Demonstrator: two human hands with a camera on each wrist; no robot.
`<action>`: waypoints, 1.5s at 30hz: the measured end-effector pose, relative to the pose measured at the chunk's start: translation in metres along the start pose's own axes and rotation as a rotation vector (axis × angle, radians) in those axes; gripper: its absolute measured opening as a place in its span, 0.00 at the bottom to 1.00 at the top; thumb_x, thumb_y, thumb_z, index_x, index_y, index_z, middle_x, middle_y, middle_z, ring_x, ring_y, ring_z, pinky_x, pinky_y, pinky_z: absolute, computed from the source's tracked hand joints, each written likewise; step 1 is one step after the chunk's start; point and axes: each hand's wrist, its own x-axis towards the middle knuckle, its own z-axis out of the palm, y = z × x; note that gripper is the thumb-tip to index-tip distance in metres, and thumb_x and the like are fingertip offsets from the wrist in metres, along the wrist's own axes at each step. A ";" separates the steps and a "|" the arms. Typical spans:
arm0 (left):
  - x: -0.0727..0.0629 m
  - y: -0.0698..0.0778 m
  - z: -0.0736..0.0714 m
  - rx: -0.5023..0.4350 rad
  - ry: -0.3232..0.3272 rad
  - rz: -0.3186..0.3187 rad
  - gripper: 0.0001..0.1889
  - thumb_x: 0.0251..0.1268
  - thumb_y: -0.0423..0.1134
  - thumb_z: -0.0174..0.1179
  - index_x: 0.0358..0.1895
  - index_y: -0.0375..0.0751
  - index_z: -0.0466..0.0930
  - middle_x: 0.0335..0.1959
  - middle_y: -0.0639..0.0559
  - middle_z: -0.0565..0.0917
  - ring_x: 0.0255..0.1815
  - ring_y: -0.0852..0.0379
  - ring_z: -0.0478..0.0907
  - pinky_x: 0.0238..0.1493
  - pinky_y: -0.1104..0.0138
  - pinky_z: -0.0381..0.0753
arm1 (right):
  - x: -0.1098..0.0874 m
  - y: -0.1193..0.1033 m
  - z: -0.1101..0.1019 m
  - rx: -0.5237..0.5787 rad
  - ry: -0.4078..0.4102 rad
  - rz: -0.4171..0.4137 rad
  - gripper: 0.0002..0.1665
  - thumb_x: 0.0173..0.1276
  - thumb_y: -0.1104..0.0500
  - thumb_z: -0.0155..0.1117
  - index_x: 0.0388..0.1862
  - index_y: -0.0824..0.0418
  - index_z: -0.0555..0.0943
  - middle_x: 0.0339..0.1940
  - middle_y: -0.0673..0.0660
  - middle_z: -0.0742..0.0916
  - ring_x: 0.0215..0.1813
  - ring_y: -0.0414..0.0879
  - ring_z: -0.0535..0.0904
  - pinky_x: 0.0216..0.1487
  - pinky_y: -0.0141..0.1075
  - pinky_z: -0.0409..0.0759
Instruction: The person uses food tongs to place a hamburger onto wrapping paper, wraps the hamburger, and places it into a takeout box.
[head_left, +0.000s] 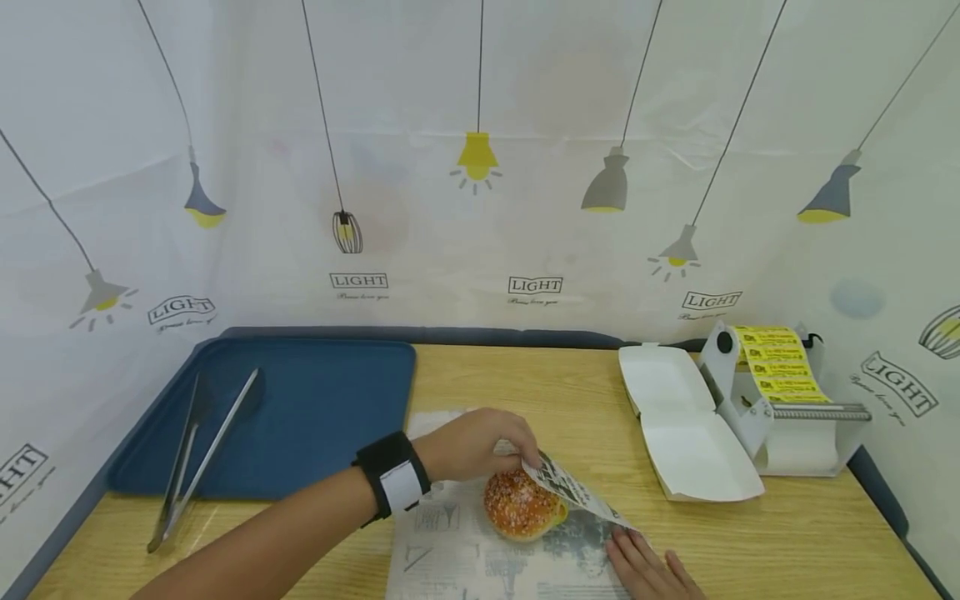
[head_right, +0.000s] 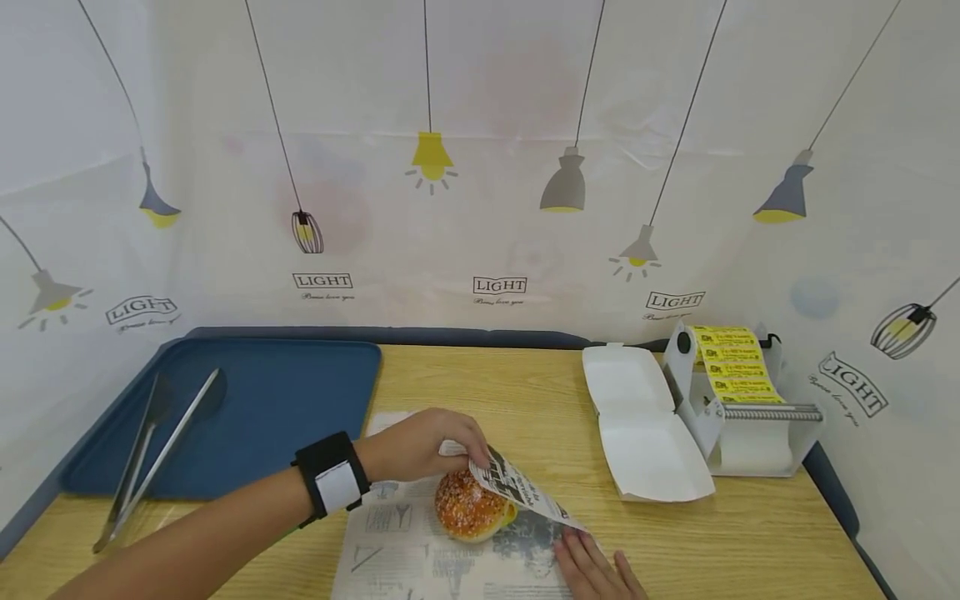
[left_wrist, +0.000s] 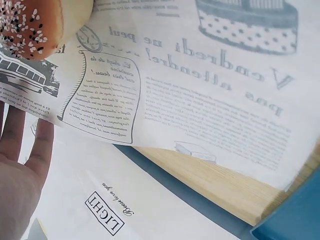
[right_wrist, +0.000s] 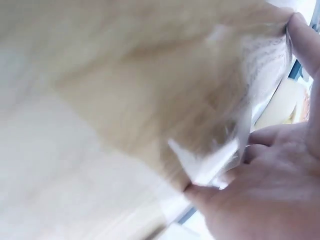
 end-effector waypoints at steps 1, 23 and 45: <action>-0.002 -0.001 0.001 0.003 0.003 0.001 0.11 0.69 0.33 0.59 0.43 0.55 0.87 0.46 0.62 0.84 0.51 0.70 0.79 0.56 0.74 0.77 | 0.003 0.002 -0.005 0.075 -0.062 0.006 0.55 0.62 0.31 0.61 0.79 0.32 0.41 0.75 0.28 0.41 0.72 0.16 0.27 0.69 0.53 0.67; -0.045 -0.006 0.020 0.387 0.109 0.240 0.10 0.62 0.47 0.67 0.46 0.56 0.87 0.59 0.57 0.81 0.62 0.61 0.76 0.64 0.70 0.73 | 0.016 0.033 -0.029 -0.064 0.090 -0.363 0.35 0.54 0.30 0.67 0.52 0.50 0.86 0.64 0.54 0.80 0.81 0.33 0.40 0.76 0.21 0.35; -0.065 -0.001 0.038 0.533 0.112 0.376 0.19 0.77 0.51 0.48 0.58 0.50 0.82 0.66 0.55 0.77 0.67 0.61 0.72 0.68 0.67 0.69 | 0.016 0.044 -0.038 0.100 -0.258 -0.067 0.45 0.55 0.25 0.62 0.69 0.42 0.73 0.72 0.55 0.74 0.76 0.20 0.31 0.53 0.48 0.80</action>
